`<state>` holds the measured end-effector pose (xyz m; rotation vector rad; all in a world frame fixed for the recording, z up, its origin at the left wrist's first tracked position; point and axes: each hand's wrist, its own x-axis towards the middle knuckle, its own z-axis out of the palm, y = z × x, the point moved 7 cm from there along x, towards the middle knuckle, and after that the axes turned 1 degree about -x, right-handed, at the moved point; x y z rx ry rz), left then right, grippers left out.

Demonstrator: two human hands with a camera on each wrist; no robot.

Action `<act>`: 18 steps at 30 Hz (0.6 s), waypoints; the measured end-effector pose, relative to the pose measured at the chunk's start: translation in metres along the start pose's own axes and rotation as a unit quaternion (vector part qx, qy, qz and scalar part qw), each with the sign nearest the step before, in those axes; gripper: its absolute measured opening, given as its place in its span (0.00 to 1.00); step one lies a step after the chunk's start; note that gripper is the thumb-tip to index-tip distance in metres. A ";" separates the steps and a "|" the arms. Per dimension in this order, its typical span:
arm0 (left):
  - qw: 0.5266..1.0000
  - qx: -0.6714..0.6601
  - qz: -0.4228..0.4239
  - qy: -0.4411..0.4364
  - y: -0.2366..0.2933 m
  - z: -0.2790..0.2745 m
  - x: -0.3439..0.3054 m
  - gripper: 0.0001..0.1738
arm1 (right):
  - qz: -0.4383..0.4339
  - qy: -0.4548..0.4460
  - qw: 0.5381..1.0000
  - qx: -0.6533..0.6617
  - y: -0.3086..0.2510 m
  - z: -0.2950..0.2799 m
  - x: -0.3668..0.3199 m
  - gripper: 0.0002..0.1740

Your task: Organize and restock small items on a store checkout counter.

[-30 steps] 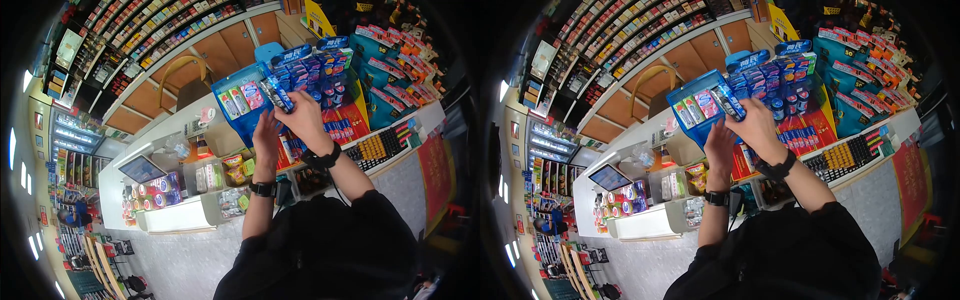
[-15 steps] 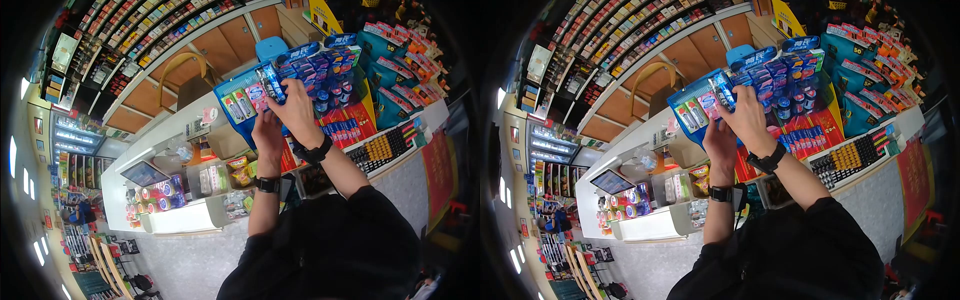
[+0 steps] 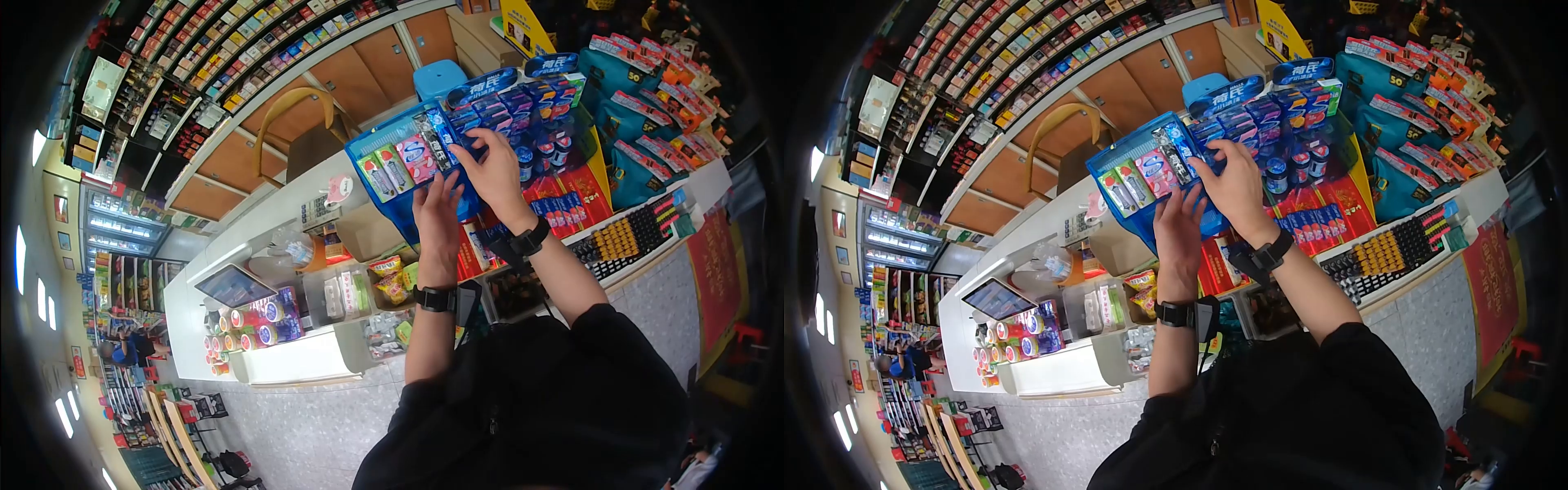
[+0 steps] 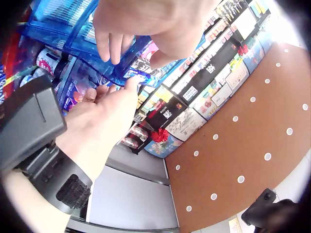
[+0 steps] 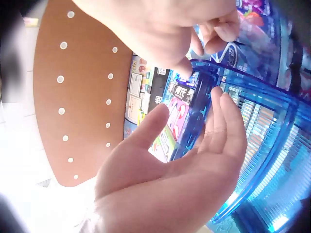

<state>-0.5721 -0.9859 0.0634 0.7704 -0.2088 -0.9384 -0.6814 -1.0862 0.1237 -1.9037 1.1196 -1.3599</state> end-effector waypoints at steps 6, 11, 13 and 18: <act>0.991 0.091 0.004 0.093 0.003 0.003 0.004 0.25 | 0.031 -0.062 0.998 0.009 0.003 0.000 0.001 0.23; 0.978 0.163 0.073 0.111 0.002 -0.001 0.012 0.25 | 0.043 -0.068 0.997 0.018 0.008 -0.006 -0.007 0.21; 0.978 0.169 0.081 0.096 0.002 0.001 0.010 0.25 | 0.056 -0.063 0.996 0.028 0.011 -0.020 -0.011 0.19; 0.970 0.229 0.031 0.078 -0.007 -0.022 -0.022 0.22 | 0.106 -0.077 0.991 0.016 0.061 -0.079 -0.045 0.16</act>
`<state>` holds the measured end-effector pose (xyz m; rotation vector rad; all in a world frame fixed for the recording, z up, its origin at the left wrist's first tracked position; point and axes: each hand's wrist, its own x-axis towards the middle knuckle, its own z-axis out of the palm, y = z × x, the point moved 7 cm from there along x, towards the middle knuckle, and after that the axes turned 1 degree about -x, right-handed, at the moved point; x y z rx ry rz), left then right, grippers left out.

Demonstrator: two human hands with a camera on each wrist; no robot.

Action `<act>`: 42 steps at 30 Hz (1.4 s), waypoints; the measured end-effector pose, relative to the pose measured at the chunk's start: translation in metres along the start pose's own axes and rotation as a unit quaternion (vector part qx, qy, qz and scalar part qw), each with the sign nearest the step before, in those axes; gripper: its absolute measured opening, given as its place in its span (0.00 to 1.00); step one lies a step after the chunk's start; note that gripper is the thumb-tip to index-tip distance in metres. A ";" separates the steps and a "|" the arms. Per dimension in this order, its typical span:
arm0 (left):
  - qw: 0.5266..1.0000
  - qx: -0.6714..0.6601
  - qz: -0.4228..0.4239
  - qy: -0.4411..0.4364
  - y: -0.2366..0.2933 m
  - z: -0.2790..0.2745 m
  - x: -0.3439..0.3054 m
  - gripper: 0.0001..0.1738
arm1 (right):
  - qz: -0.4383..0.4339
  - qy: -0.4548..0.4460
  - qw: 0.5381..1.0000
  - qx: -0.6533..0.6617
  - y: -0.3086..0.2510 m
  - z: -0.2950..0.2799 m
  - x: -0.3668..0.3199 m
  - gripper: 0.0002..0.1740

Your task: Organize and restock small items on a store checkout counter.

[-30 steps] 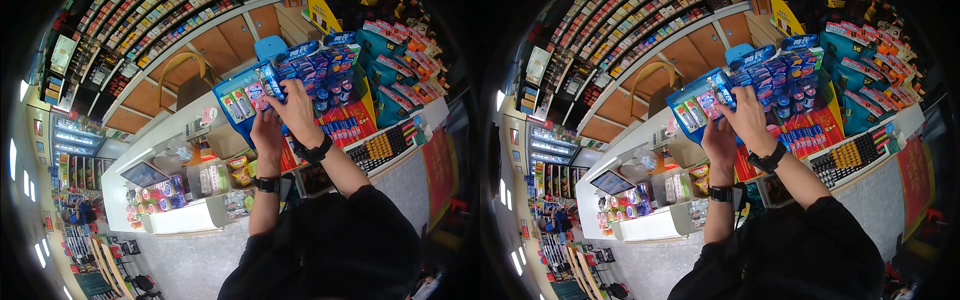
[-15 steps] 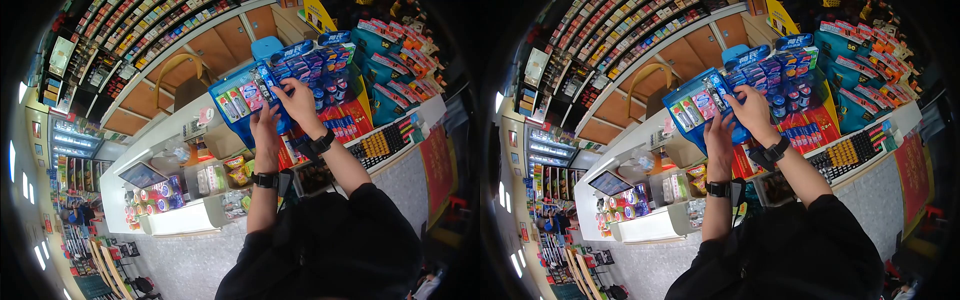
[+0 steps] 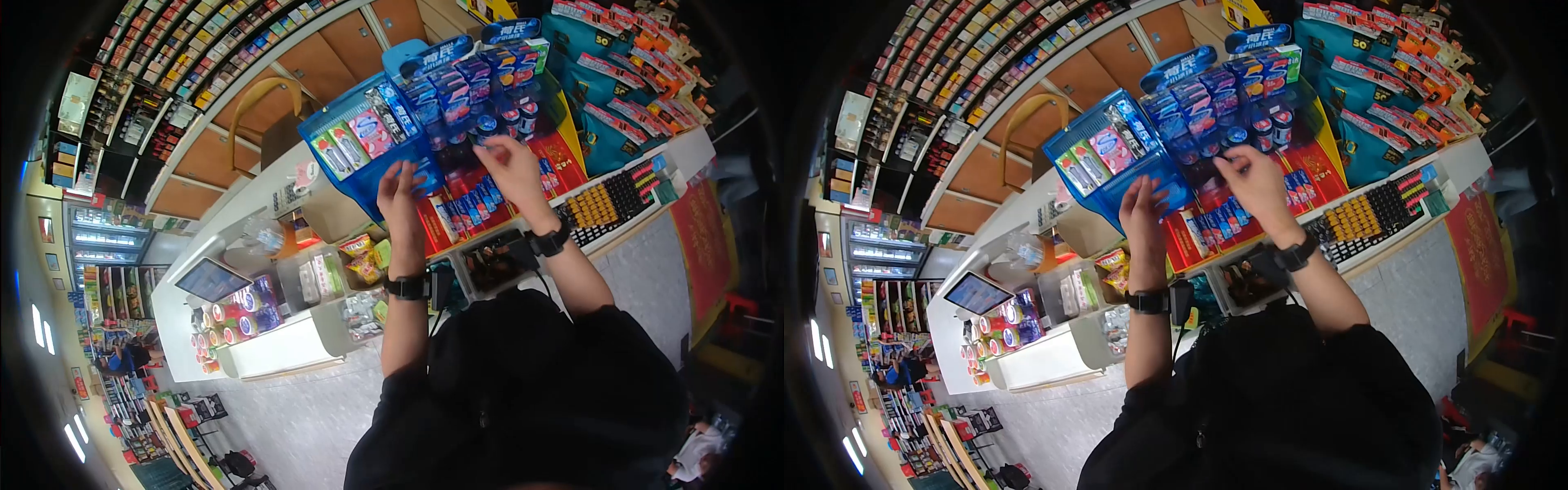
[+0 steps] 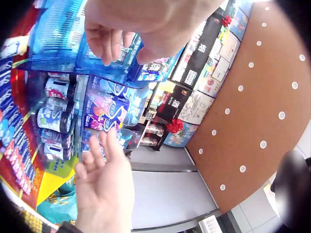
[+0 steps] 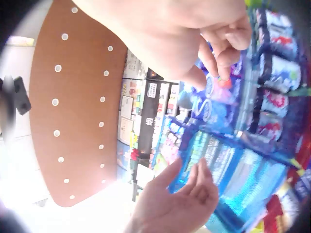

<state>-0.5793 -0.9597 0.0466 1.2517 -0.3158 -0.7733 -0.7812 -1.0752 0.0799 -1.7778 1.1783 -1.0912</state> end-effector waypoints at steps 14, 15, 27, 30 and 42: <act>0.973 0.110 -0.198 -0.048 -0.102 -0.019 -0.084 0.20 | 0.045 0.023 0.949 -0.311 0.095 -0.046 -0.063 0.19; 0.973 0.113 -0.191 -0.056 -0.107 -0.018 -0.086 0.20 | 0.076 0.030 0.950 -0.301 0.110 -0.054 -0.056 0.20; 0.967 0.108 -0.194 -0.123 -0.114 0.010 -0.103 0.21 | 0.135 0.022 0.930 -0.340 0.149 -0.079 -0.028 0.15; 0.969 0.097 -0.189 -0.125 -0.116 0.010 -0.104 0.22 | 0.135 0.056 0.942 -0.300 0.163 -0.086 -0.029 0.13; 0.986 0.042 -0.140 -0.079 -0.095 -0.034 -0.078 0.20 | 0.207 -0.232 0.912 0.268 0.038 0.026 -0.070 0.16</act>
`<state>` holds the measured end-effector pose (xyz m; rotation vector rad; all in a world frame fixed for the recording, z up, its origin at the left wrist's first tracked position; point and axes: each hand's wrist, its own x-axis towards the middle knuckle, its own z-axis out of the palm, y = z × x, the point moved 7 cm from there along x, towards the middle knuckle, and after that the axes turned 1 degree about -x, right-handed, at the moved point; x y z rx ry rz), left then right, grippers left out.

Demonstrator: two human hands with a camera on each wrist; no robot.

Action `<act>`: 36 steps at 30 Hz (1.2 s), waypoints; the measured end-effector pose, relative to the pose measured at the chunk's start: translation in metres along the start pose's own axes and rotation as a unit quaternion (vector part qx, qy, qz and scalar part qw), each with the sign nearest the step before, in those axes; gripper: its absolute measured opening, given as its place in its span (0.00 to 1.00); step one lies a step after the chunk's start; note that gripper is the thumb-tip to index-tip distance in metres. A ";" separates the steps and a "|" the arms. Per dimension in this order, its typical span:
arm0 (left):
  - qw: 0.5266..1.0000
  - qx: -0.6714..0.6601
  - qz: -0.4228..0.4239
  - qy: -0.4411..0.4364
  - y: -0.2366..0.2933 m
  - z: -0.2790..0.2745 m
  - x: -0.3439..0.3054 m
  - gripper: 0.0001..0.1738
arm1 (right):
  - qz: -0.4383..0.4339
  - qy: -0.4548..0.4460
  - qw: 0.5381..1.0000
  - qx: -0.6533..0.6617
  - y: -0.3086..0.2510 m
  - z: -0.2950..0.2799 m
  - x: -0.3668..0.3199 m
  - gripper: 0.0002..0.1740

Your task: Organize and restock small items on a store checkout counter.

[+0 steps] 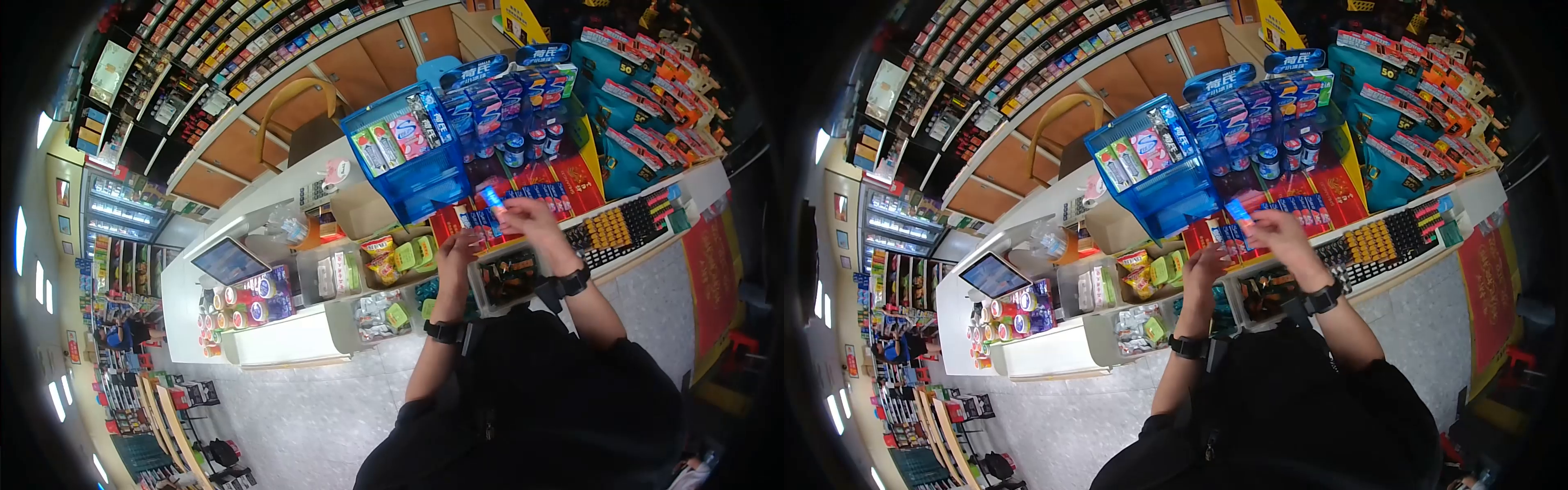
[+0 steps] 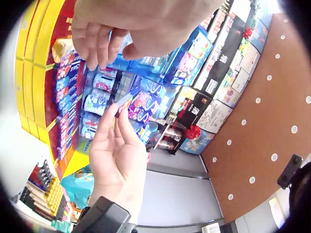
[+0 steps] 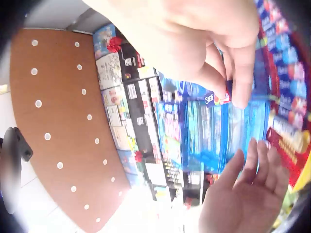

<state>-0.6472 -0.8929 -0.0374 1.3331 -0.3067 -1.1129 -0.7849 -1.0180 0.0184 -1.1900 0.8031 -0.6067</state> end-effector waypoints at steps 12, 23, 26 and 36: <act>0.993 -0.083 0.014 0.087 0.034 -0.066 0.003 0.20 | -0.087 -0.057 0.994 0.027 -0.011 0.156 0.089 0.18; 0.990 -0.114 -0.002 0.082 0.039 -0.080 0.016 0.19 | -0.267 0.068 0.914 -0.299 -0.044 0.175 0.086 0.11; 0.992 -0.107 -0.006 0.073 0.033 -0.073 0.019 0.19 | -0.274 0.073 0.900 -0.331 -0.037 0.169 0.089 0.10; 0.993 -0.106 -0.004 0.058 0.027 -0.053 0.021 0.18 | -0.292 0.007 0.890 -0.350 -0.044 0.166 0.085 0.09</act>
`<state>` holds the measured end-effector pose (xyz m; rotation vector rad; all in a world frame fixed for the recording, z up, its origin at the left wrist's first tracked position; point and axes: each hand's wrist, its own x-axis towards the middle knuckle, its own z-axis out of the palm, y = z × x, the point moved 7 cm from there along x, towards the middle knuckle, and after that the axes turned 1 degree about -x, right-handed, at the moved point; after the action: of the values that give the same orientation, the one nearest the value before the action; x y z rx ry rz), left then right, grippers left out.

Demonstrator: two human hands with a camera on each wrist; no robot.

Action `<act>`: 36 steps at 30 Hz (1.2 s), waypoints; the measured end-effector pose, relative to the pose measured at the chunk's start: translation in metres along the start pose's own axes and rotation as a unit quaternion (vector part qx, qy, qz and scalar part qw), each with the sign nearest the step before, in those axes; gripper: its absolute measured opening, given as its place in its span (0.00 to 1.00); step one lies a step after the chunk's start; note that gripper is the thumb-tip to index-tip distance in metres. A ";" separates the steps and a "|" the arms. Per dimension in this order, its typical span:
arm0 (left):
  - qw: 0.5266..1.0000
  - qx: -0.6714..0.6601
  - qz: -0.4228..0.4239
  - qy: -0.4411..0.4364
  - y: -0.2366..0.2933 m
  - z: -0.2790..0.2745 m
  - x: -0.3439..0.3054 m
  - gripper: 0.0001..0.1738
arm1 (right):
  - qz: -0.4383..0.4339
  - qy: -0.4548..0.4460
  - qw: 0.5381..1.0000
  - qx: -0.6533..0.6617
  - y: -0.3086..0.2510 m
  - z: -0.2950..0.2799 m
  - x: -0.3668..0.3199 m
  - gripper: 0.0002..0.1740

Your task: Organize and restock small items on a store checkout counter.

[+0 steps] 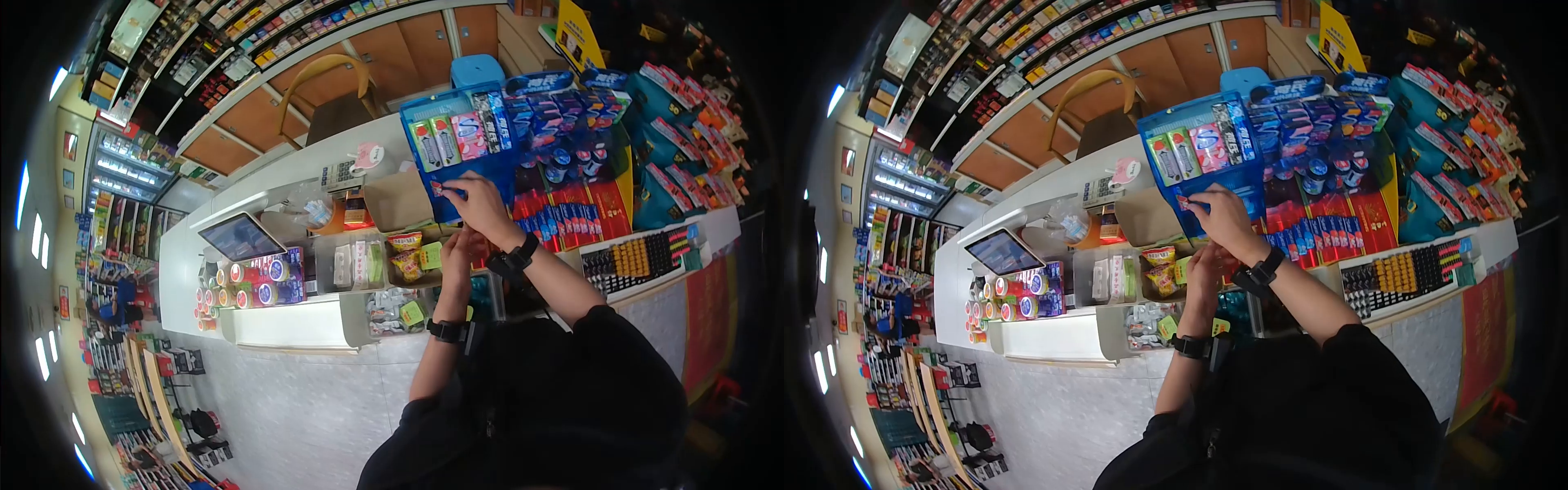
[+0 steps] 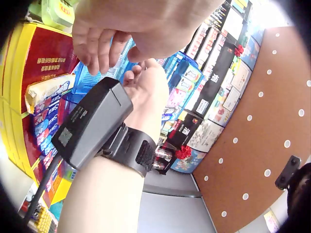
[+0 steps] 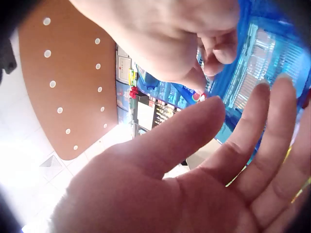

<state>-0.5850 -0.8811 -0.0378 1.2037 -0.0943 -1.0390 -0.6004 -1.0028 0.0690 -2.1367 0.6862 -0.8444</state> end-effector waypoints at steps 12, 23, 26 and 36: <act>0.999 0.037 -0.034 -0.001 -0.036 0.019 -0.014 0.20 | 0.213 0.147 0.959 -0.117 0.135 -0.135 -0.135 0.11; 0.995 0.080 -0.059 -0.028 -0.061 0.047 -0.032 0.24 | 0.292 0.188 0.901 -0.258 0.199 -0.209 -0.169 0.11; 0.995 0.090 -0.047 -0.023 -0.059 0.042 -0.032 0.25 | 0.296 0.185 0.913 -0.212 0.218 -0.205 -0.173 0.10; 0.997 0.073 -0.039 -0.007 -0.048 0.023 -0.029 0.26 | 0.394 0.085 0.881 -0.249 0.228 -0.209 -0.169 0.22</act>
<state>-0.6438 -0.8765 -0.0537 1.3414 -0.1367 -1.1228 -0.9099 -1.1123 -0.0593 -1.9049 1.8639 -0.4142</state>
